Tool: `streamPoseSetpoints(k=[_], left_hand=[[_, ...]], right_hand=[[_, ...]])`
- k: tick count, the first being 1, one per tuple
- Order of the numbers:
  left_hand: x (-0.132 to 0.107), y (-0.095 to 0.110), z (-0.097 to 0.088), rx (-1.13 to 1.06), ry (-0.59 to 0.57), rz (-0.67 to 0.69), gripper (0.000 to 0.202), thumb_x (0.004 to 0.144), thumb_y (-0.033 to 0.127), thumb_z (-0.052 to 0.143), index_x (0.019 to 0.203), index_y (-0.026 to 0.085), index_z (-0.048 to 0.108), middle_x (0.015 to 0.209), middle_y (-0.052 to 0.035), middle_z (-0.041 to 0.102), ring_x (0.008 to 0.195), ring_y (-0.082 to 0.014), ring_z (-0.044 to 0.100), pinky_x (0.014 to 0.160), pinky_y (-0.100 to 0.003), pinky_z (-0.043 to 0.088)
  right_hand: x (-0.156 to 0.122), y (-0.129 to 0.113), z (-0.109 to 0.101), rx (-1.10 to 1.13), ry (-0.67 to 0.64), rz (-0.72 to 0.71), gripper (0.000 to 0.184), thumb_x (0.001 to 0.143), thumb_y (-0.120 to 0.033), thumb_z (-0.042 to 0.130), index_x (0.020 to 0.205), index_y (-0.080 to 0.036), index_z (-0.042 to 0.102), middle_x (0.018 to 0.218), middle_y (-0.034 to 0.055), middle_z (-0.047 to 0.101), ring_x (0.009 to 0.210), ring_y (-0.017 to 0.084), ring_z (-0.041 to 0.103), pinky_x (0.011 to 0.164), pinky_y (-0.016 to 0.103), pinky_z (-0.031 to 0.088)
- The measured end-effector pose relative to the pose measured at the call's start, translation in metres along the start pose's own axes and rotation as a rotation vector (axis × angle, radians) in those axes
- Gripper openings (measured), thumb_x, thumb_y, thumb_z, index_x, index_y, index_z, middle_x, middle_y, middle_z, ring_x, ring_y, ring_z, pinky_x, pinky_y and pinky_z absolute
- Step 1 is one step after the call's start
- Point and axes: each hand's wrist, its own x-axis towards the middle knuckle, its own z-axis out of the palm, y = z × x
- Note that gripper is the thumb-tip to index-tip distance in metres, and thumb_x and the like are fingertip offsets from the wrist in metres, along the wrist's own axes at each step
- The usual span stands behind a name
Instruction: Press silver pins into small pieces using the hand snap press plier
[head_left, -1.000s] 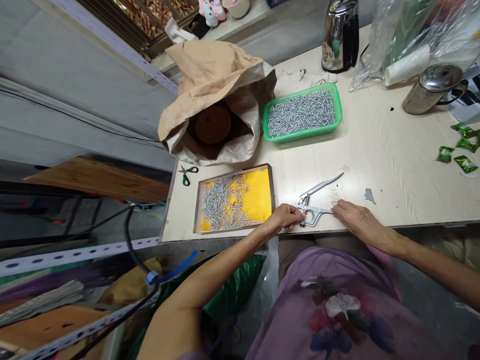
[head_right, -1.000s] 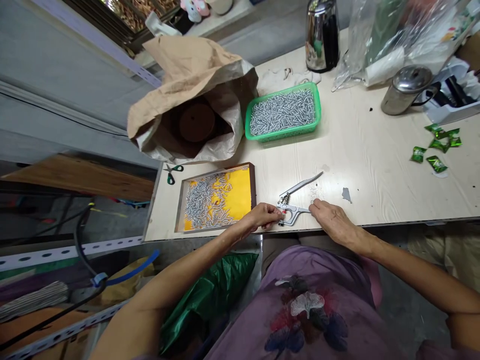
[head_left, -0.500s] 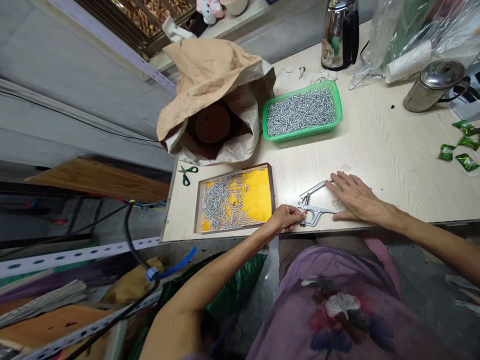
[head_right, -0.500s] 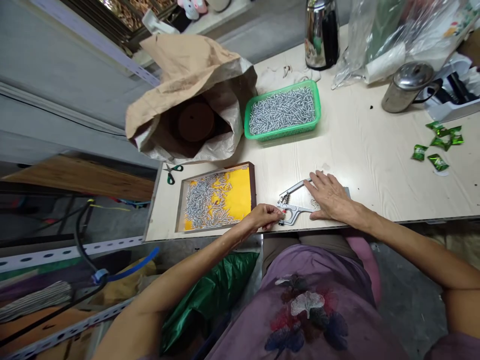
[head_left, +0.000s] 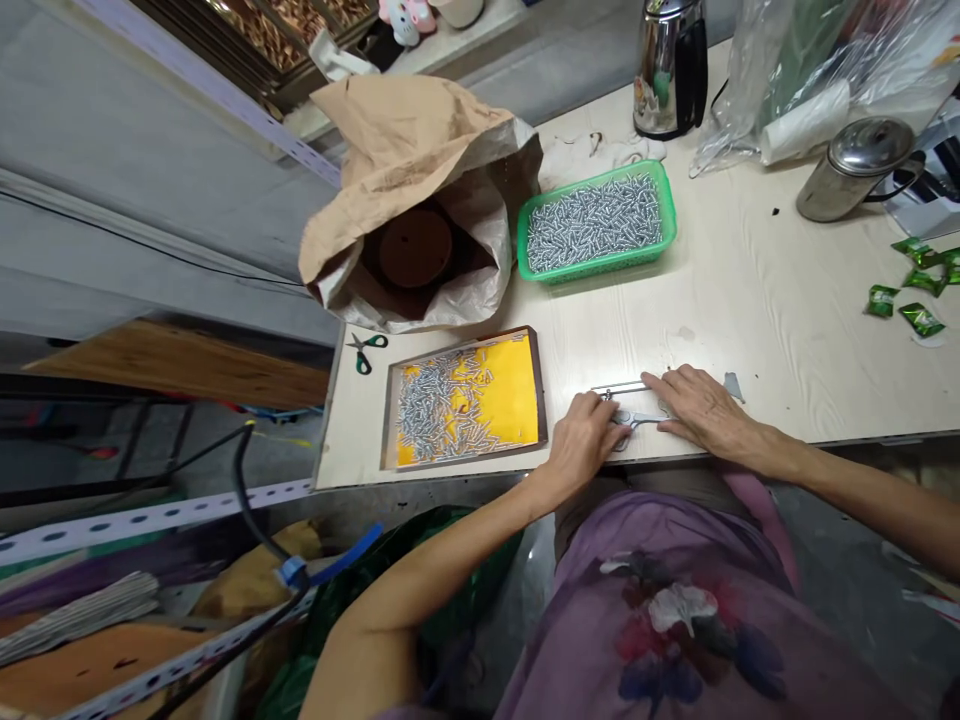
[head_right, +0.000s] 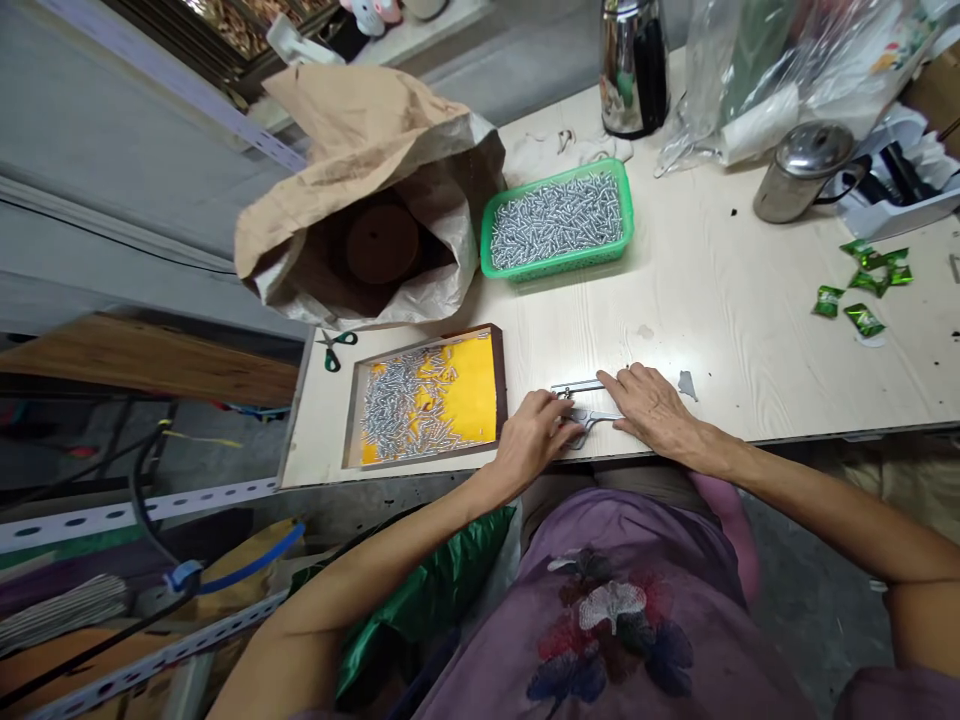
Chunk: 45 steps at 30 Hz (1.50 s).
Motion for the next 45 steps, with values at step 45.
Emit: streamPoseSetpoints(k=[45], left_hand=[[0.003,0.036,0.084,-0.010,0.216,0.336,0.046,0.098,0.038,0.047,0.133,0.010,0.050,0.136,-0.0204,0.056,0.137,-0.0295,0.045,0.113,-0.052,0.038]], right_hand=[[0.050,0.056,-0.004,-0.179,0.138,0.131,0.022,0.093,-0.020,0.048,0.088,-0.016,0.069,0.089,0.0111,0.068,0.084,0.024,0.054,0.071,0.034,0.037]])
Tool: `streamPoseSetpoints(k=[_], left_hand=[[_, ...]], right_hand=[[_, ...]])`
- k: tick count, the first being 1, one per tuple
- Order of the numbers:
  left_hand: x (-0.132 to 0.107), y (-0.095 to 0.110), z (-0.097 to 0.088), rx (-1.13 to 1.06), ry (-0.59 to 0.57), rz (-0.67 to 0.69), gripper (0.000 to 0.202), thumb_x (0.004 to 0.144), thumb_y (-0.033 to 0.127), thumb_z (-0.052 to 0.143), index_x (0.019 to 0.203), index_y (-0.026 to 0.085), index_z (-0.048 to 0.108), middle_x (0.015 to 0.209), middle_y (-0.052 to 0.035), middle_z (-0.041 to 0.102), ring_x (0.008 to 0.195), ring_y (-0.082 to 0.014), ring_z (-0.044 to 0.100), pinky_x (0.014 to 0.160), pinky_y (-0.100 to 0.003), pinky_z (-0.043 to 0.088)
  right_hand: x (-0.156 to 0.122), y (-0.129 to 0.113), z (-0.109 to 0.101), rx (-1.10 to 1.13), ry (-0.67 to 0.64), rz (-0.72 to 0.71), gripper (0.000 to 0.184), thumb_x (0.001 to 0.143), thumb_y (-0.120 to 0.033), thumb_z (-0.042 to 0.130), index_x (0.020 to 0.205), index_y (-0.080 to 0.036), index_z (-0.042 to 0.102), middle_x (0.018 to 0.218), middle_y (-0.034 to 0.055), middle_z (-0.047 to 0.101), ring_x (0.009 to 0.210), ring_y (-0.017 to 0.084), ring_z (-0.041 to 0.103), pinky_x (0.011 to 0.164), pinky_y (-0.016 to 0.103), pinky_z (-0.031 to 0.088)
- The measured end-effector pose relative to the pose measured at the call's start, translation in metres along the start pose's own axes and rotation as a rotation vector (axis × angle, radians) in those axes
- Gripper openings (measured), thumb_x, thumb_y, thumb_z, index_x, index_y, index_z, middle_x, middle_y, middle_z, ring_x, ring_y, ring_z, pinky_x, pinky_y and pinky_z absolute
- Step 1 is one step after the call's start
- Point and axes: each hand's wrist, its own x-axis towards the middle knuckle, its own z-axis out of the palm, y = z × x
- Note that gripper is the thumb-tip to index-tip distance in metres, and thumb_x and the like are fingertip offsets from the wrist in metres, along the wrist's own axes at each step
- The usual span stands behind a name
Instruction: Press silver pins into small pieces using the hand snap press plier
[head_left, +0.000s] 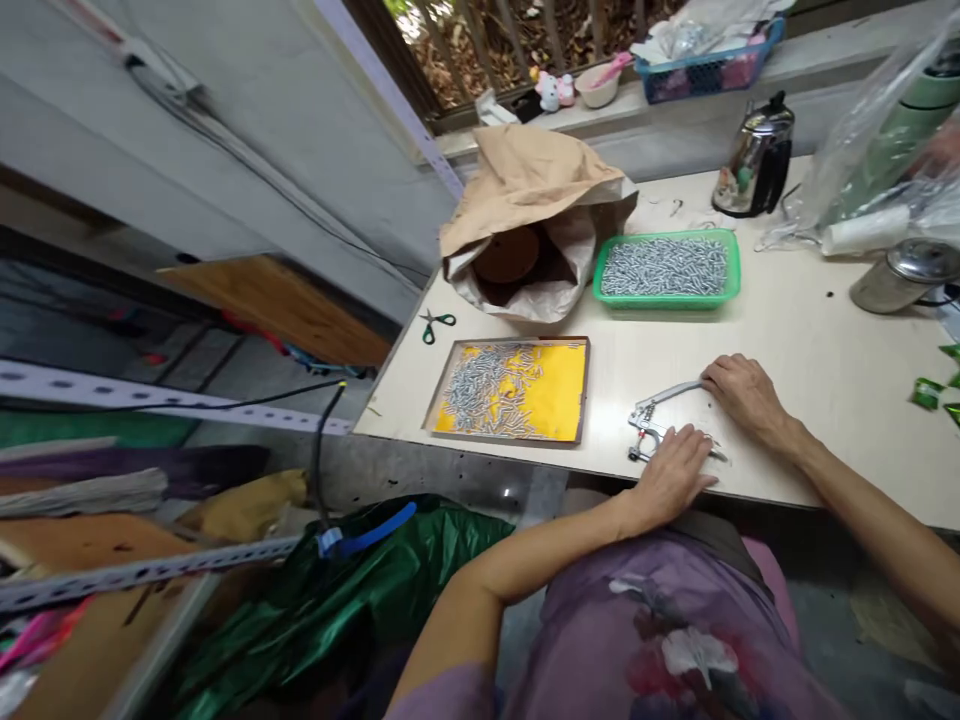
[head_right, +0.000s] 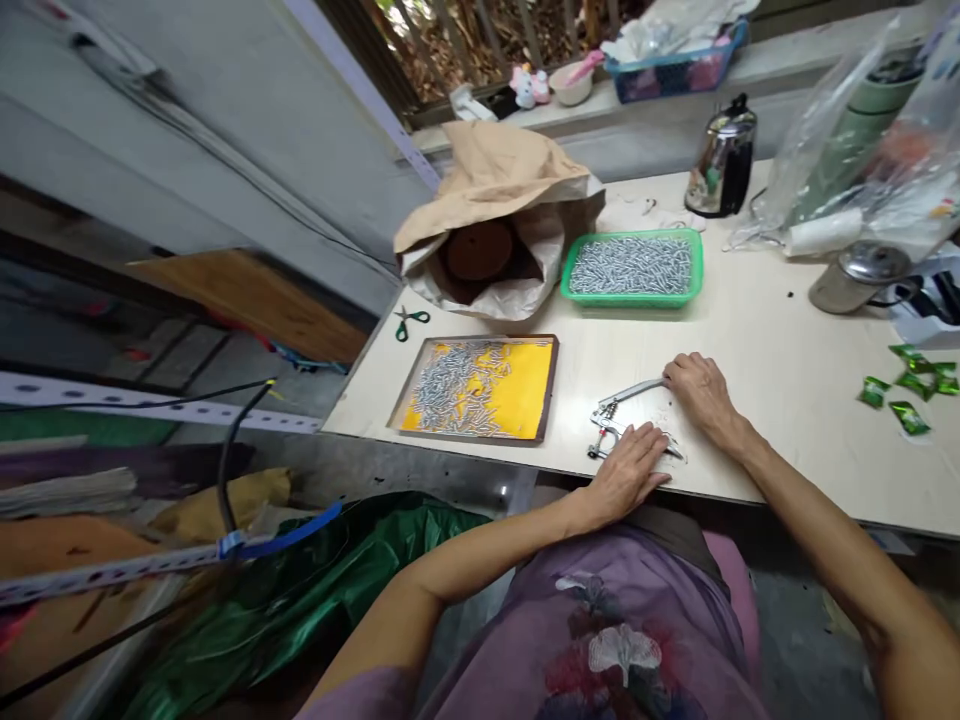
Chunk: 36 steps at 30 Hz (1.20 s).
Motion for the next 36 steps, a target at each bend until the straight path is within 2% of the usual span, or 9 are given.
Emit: streamPoseSetpoints(k=[4,8,14,17,22,26,30,33,36], left_hand=[[-0.009,-0.003,-0.009,0.028,0.025,0.049,0.042,0.097,0.038,0.048,0.131,0.014,0.054,0.136,-0.0162,0.057,0.138,-0.0279,0.044,0.111,-0.046,0.043],[-0.032,-0.021,-0.033,0.072,0.095,0.008,0.030,0.099,0.029,0.044,0.117,0.019,0.065,0.117,-0.0117,0.067,0.113,-0.0209,0.061,0.098,-0.037,0.051],[-0.058,-0.101,-0.114,0.313,0.208,-0.585,0.025,0.097,0.023,0.048,0.093,0.016,0.071,0.089,-0.0090,0.066,0.086,-0.0202,0.057,0.080,-0.036,0.050],[-0.065,-0.144,-0.144,0.380,0.137,-0.769,0.020,0.095,0.019,0.051,0.094,0.015,0.070,0.093,-0.0093,0.064,0.093,-0.0216,0.054,0.081,-0.035,0.047],[-0.068,-0.178,-0.155,0.407,-0.097,-0.703,0.024,0.094,0.014,0.046,0.092,0.014,0.069,0.095,-0.0110,0.061,0.097,-0.0228,0.051,0.082,-0.033,0.043],[-0.063,-0.187,-0.153,0.394,-0.156,-0.700,0.026,0.093,0.012,0.043,0.088,0.011,0.068,0.095,-0.0128,0.061,0.095,-0.0224,0.052,0.080,-0.032,0.044],[-0.060,-0.197,-0.160,0.318,-0.209,-0.706,0.028,0.090,0.009,0.039,0.085,0.010,0.067,0.091,-0.0112,0.060,0.085,-0.0195,0.053,0.076,-0.030,0.044],[-0.060,-0.205,-0.169,0.248,-0.306,-0.692,0.029,0.088,0.010,0.038,0.079,0.011,0.066,0.085,-0.0094,0.060,0.076,-0.0175,0.053,0.074,-0.029,0.044],[-0.061,-0.213,-0.175,0.226,-0.365,-0.629,0.029,0.089,0.013,0.037,0.081,0.013,0.065,0.089,-0.0095,0.061,0.081,-0.0192,0.056,0.078,-0.030,0.044]], right_hand=[[-0.006,-0.022,-0.010,0.091,0.051,-0.178,0.024,0.093,-0.020,0.046,0.096,-0.019,0.069,0.092,0.0097,0.067,0.084,0.022,0.055,0.072,0.034,0.039],[-0.019,-0.058,-0.018,0.283,-0.020,-0.481,0.026,0.092,-0.016,0.044,0.104,-0.024,0.066,0.098,0.0067,0.065,0.086,0.019,0.057,0.071,0.029,0.043],[-0.012,-0.083,0.013,0.223,-0.051,-0.609,0.027,0.085,-0.003,0.044,0.089,-0.023,0.062,0.083,0.0037,0.058,0.071,0.016,0.053,0.063,0.029,0.037],[-0.007,-0.084,0.039,0.164,0.022,-0.625,0.027,0.085,-0.001,0.042,0.076,-0.021,0.057,0.077,0.0034,0.054,0.069,0.017,0.051,0.063,0.030,0.034],[-0.005,-0.089,0.062,0.072,0.074,-0.654,0.026,0.085,-0.001,0.041,0.074,-0.021,0.054,0.076,0.0046,0.053,0.071,0.019,0.051,0.063,0.031,0.034],[-0.001,-0.096,0.059,0.076,0.002,-0.615,0.024,0.085,-0.001,0.043,0.074,-0.021,0.052,0.076,0.0044,0.055,0.069,0.018,0.053,0.063,0.030,0.036],[0.010,-0.097,0.033,0.415,-0.044,-0.489,0.019,0.094,-0.014,0.037,0.087,-0.022,0.053,0.081,0.0030,0.060,0.067,0.014,0.056,0.062,0.027,0.042],[0.032,-0.084,-0.001,0.621,0.104,-0.278,0.018,0.097,-0.024,0.036,0.091,-0.022,0.052,0.082,0.0028,0.062,0.064,0.014,0.057,0.060,0.026,0.045],[0.070,-0.053,-0.033,0.614,0.371,0.017,0.018,0.095,-0.033,0.042,0.088,-0.022,0.054,0.082,0.0039,0.065,0.065,0.015,0.057,0.062,0.028,0.046]])
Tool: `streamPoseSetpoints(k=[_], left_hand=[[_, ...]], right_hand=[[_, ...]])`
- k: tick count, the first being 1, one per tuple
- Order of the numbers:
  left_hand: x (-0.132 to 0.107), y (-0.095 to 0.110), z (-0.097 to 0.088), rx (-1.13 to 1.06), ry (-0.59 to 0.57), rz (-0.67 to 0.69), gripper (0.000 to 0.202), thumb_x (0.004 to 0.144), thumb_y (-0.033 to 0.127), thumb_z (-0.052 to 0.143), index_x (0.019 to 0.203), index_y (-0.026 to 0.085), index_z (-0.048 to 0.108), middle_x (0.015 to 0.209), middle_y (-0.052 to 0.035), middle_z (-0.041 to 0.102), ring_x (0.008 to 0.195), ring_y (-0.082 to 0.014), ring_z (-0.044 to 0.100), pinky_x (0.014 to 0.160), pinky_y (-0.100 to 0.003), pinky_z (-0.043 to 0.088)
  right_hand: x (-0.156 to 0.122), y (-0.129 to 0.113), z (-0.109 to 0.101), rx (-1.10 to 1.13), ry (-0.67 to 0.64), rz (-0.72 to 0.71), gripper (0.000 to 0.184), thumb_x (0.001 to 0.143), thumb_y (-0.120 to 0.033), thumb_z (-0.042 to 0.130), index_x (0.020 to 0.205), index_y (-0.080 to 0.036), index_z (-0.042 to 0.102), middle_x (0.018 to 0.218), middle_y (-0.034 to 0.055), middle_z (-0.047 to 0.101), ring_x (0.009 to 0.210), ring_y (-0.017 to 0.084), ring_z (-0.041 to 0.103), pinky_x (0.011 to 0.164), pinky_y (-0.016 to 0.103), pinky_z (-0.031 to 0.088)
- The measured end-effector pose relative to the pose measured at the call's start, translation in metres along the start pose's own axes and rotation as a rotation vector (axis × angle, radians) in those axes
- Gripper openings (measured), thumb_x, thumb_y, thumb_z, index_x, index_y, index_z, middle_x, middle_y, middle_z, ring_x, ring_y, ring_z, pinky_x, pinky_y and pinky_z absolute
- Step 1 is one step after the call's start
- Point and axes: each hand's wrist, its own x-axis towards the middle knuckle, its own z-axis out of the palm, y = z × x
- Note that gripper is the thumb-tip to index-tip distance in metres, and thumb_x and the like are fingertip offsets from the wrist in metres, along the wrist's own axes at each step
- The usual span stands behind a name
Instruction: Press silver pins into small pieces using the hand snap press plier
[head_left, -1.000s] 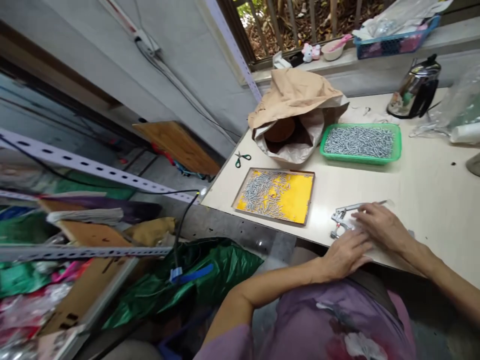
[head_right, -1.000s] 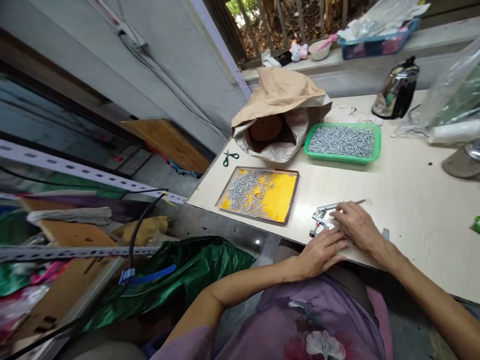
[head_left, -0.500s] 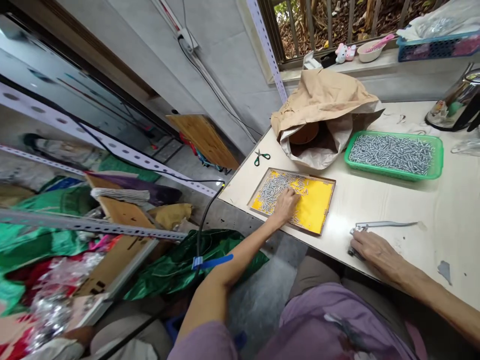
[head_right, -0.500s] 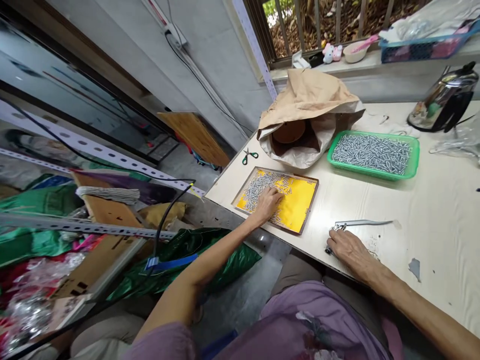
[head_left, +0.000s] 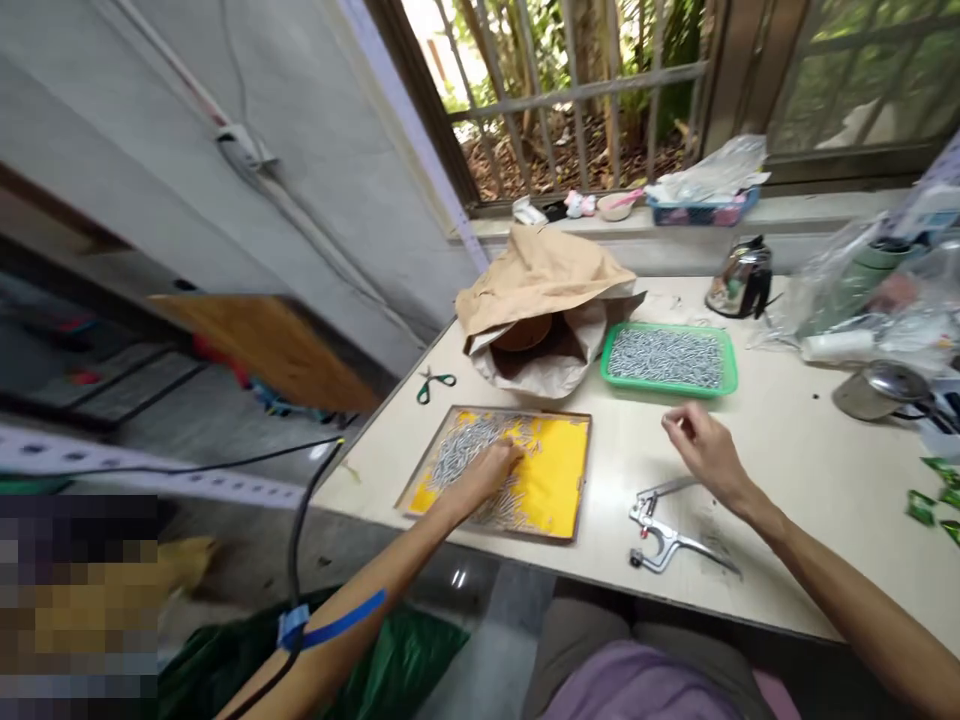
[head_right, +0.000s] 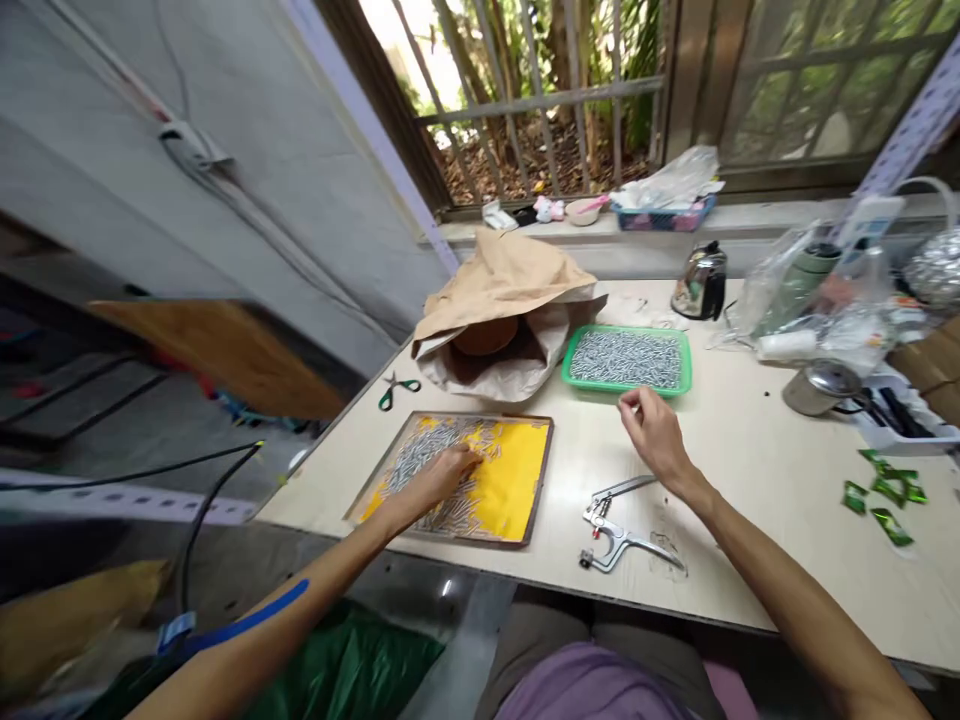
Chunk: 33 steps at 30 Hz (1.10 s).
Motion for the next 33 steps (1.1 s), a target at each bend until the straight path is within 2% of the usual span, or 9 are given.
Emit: streamPoseSetpoints(k=[2,4,8,11,15,20,24,28,33], left_hand=[[0.001,-0.002,-0.003,0.048,0.002,0.017,0.028,0.087,0.011,0.037,0.085,0.015,0.065,0.093,-0.0103,0.062,0.089,-0.0218,0.057,0.080,-0.032,0.044],[-0.001,0.000,-0.006,0.121,-0.005,0.018,0.028,0.087,0.009,0.038,0.087,0.015,0.065,0.098,-0.0124,0.063,0.096,-0.0243,0.057,0.081,-0.033,0.045],[-0.009,0.008,-0.013,0.219,-0.074,0.019,0.029,0.087,0.007,0.035,0.090,0.014,0.063,0.106,-0.0151,0.062,0.102,-0.0260,0.058,0.086,-0.035,0.045],[-0.012,0.009,-0.013,0.204,-0.073,0.047,0.030,0.086,0.005,0.035,0.091,0.014,0.062,0.106,-0.0134,0.064,0.102,-0.0245,0.059,0.090,-0.034,0.045],[-0.006,0.003,-0.010,0.155,-0.034,0.054,0.023,0.084,0.008,0.040,0.081,0.016,0.061,0.095,-0.0108,0.065,0.089,-0.0227,0.061,0.080,-0.031,0.046],[-0.007,0.008,-0.021,0.006,0.114,-0.092,0.016,0.082,0.018,0.048,0.070,0.016,0.058,0.078,-0.0066,0.065,0.074,-0.0194,0.062,0.070,-0.027,0.045],[-0.020,0.051,-0.024,-0.410,0.199,-0.260,0.009,0.077,0.022,0.057,0.078,0.015,0.063,0.073,-0.0024,0.066,0.067,-0.0151,0.062,0.061,-0.023,0.046],[-0.039,0.121,-0.001,-0.968,-0.071,-0.243,0.016,0.073,0.025,0.068,0.083,0.013,0.066,0.059,0.0020,0.062,0.049,-0.0098,0.056,0.051,-0.020,0.046],[-0.041,0.177,0.032,-1.148,-0.242,-0.329,0.011,0.075,0.020,0.071,0.073,0.011,0.064,0.046,0.0061,0.052,0.037,-0.0045,0.043,0.038,-0.015,0.032]], right_hand=[[0.034,0.018,-0.018,-0.067,0.147,0.096,0.017,0.092,-0.034,0.045,0.088,-0.021,0.056,0.085,0.0053,0.067,0.068,0.016,0.059,0.066,0.030,0.047],[0.060,0.037,-0.032,-0.134,0.153,0.186,0.017,0.090,-0.030,0.046,0.088,-0.020,0.060,0.086,0.0062,0.069,0.071,0.018,0.061,0.068,0.032,0.049],[0.063,0.052,-0.048,-0.187,0.096,0.217,0.019,0.089,-0.027,0.049,0.095,-0.018,0.065,0.099,0.0098,0.070,0.088,0.022,0.064,0.078,0.037,0.051],[0.018,0.035,-0.052,-0.142,-0.007,0.121,0.023,0.094,-0.029,0.048,0.105,-0.019,0.065,0.107,0.0101,0.068,0.085,0.020,0.066,0.074,0.036,0.054],[-0.072,0.009,-0.044,-0.122,-0.241,-0.002,0.020,0.096,-0.023,0.046,0.104,-0.021,0.064,0.098,0.0060,0.067,0.086,0.017,0.067,0.074,0.032,0.056],[-0.146,-0.003,-0.031,-0.193,-0.396,0.003,0.022,0.094,-0.018,0.046,0.110,-0.022,0.061,0.096,0.0042,0.063,0.078,0.014,0.066,0.065,0.026,0.054],[-0.155,-0.009,-0.029,-0.313,-0.446,0.039,0.026,0.095,-0.017,0.045,0.118,-0.020,0.057,0.100,0.0066,0.063,0.078,0.016,0.064,0.063,0.026,0.051],[-0.145,-0.016,-0.027,-0.496,-0.542,0.097,0.023,0.093,-0.011,0.042,0.105,-0.019,0.060,0.094,0.0061,0.063,0.073,0.015,0.060,0.057,0.025,0.043],[-0.140,-0.021,-0.026,-0.582,-0.582,0.075,0.027,0.089,-0.002,0.043,0.098,-0.019,0.061,0.090,0.0056,0.062,0.074,0.016,0.057,0.058,0.026,0.038]])
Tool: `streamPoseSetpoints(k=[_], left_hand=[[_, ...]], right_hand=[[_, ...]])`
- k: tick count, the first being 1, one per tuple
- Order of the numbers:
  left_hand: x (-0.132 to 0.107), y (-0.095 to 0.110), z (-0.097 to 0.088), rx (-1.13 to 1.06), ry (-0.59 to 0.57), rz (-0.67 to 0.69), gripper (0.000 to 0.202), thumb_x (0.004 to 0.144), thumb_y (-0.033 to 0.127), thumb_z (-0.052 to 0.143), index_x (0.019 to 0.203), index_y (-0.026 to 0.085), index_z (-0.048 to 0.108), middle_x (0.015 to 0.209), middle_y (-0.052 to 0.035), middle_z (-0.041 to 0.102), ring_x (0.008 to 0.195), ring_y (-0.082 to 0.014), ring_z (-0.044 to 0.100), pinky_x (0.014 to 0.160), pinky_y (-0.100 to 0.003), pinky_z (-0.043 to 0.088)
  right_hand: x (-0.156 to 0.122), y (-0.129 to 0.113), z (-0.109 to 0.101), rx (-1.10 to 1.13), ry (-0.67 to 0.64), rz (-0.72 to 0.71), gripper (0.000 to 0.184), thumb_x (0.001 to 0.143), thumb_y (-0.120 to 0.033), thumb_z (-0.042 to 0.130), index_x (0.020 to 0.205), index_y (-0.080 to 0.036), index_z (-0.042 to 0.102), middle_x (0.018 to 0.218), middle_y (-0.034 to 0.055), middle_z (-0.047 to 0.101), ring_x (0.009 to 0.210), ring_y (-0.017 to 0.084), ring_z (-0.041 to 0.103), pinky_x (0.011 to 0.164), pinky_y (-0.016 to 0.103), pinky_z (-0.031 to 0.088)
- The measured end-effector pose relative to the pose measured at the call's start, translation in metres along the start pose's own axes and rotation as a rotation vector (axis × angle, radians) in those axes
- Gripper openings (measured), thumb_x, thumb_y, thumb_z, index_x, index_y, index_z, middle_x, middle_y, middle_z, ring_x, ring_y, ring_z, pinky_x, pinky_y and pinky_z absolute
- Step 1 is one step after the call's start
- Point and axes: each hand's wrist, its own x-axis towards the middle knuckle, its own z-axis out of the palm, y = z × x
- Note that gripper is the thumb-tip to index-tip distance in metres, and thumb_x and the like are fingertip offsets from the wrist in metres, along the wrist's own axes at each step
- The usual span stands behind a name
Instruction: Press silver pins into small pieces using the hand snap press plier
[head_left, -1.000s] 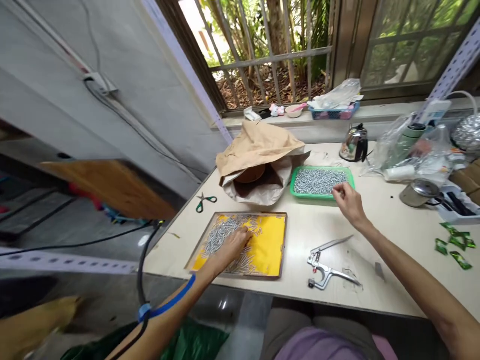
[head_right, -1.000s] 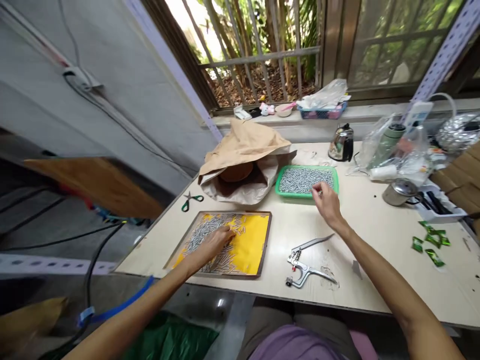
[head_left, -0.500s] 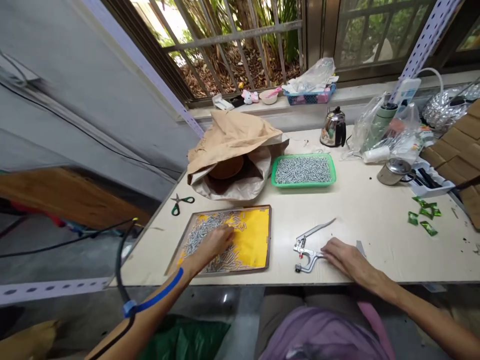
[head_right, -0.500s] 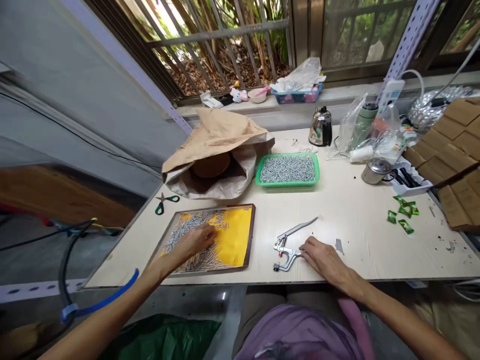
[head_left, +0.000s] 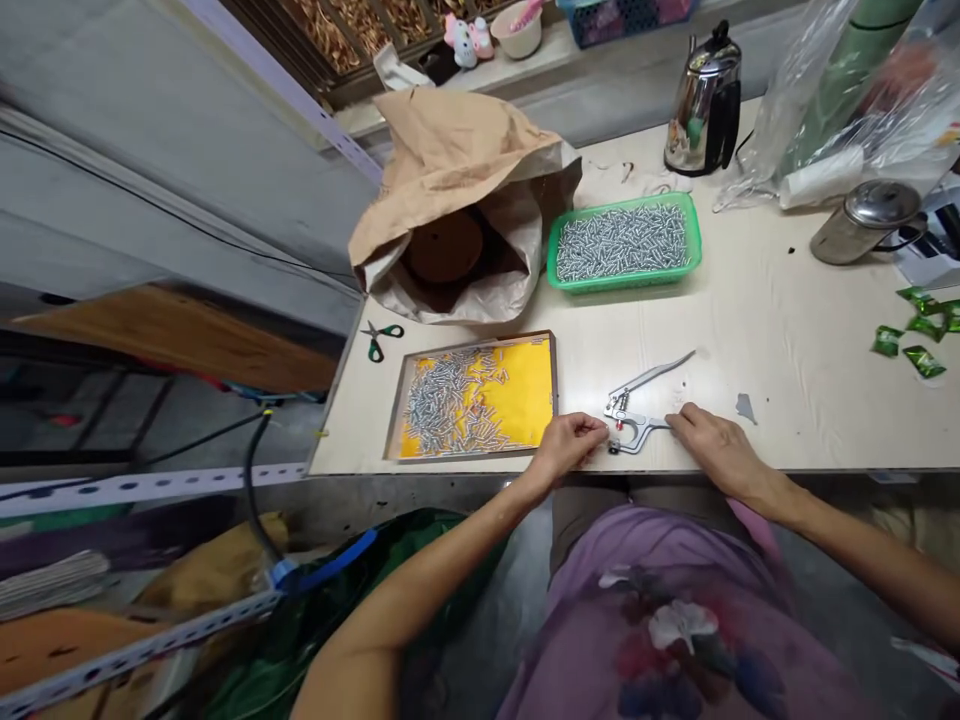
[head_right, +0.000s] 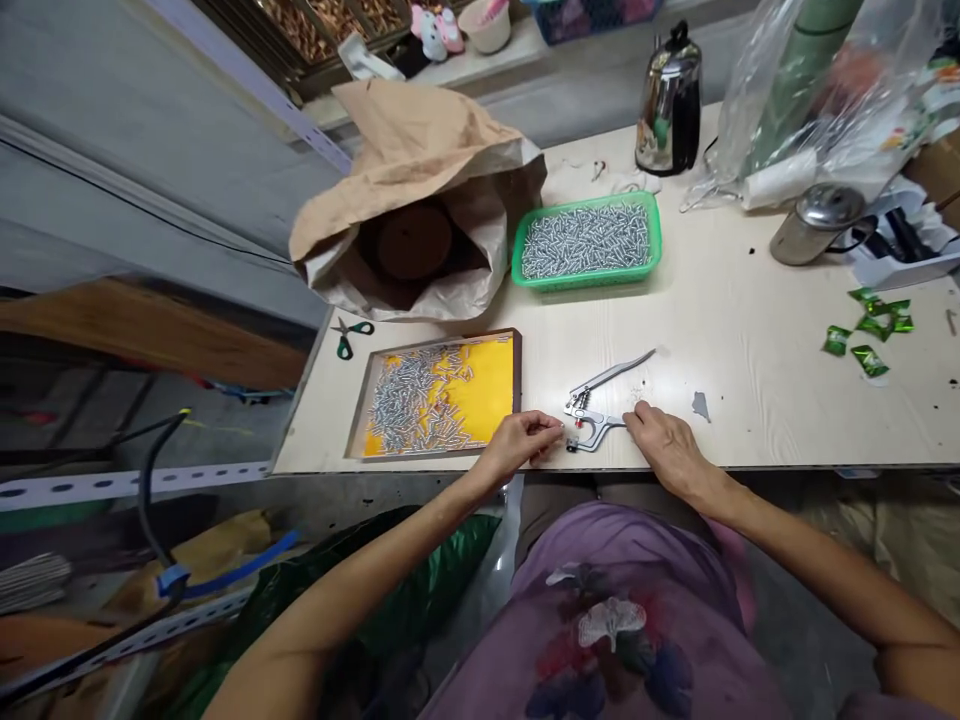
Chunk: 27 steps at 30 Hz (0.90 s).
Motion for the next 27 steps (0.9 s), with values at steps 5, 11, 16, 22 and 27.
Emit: streamPoseSetpoints(k=[5,11,16,22,27], left_hand=[[0.013,-0.001,0.014,-0.025,-0.009,-0.139,0.012,0.081,0.014,0.066,0.070,0.011,0.062,0.040,0.0090,0.043,0.030,-0.0023,0.033,0.033,-0.016,0.021],[0.017,-0.001,0.015,-0.029,-0.031,-0.201,0.012,0.080,0.014,0.068,0.071,0.011,0.062,0.036,0.0103,0.039,0.028,-0.0027,0.032,0.033,-0.016,0.019],[0.022,-0.005,0.014,0.020,-0.027,-0.211,0.013,0.080,0.012,0.068,0.069,0.011,0.061,0.037,0.0109,0.038,0.028,-0.0026,0.033,0.033,-0.016,0.019],[0.028,-0.003,0.010,0.164,-0.080,-0.238,0.015,0.082,0.014,0.067,0.068,0.012,0.062,0.035,0.0095,0.041,0.028,-0.0036,0.034,0.034,-0.016,0.021],[0.026,0.000,0.011,0.165,-0.094,-0.255,0.017,0.082,0.017,0.069,0.066,0.012,0.062,0.034,0.0096,0.041,0.029,-0.0034,0.035,0.035,-0.015,0.023]], right_hand=[[-0.002,-0.002,0.005,0.005,0.053,0.006,0.025,0.088,0.000,0.044,0.096,-0.018,0.061,0.088,0.0066,0.061,0.075,0.017,0.055,0.060,0.028,0.037],[-0.002,-0.002,0.008,0.022,0.039,0.010,0.026,0.087,0.001,0.044,0.095,-0.018,0.060,0.091,0.0067,0.061,0.080,0.017,0.056,0.060,0.028,0.036],[-0.001,-0.003,0.008,0.049,0.028,0.018,0.026,0.087,0.002,0.043,0.094,-0.018,0.059,0.092,0.0069,0.061,0.081,0.018,0.055,0.060,0.029,0.036],[-0.002,-0.001,0.009,0.077,0.041,-0.006,0.027,0.086,0.003,0.043,0.094,-0.018,0.059,0.090,0.0066,0.060,0.079,0.017,0.055,0.060,0.028,0.037],[-0.002,0.002,0.007,0.103,0.006,-0.015,0.025,0.088,-0.001,0.044,0.096,-0.018,0.060,0.093,0.0075,0.061,0.081,0.018,0.056,0.062,0.028,0.040]])
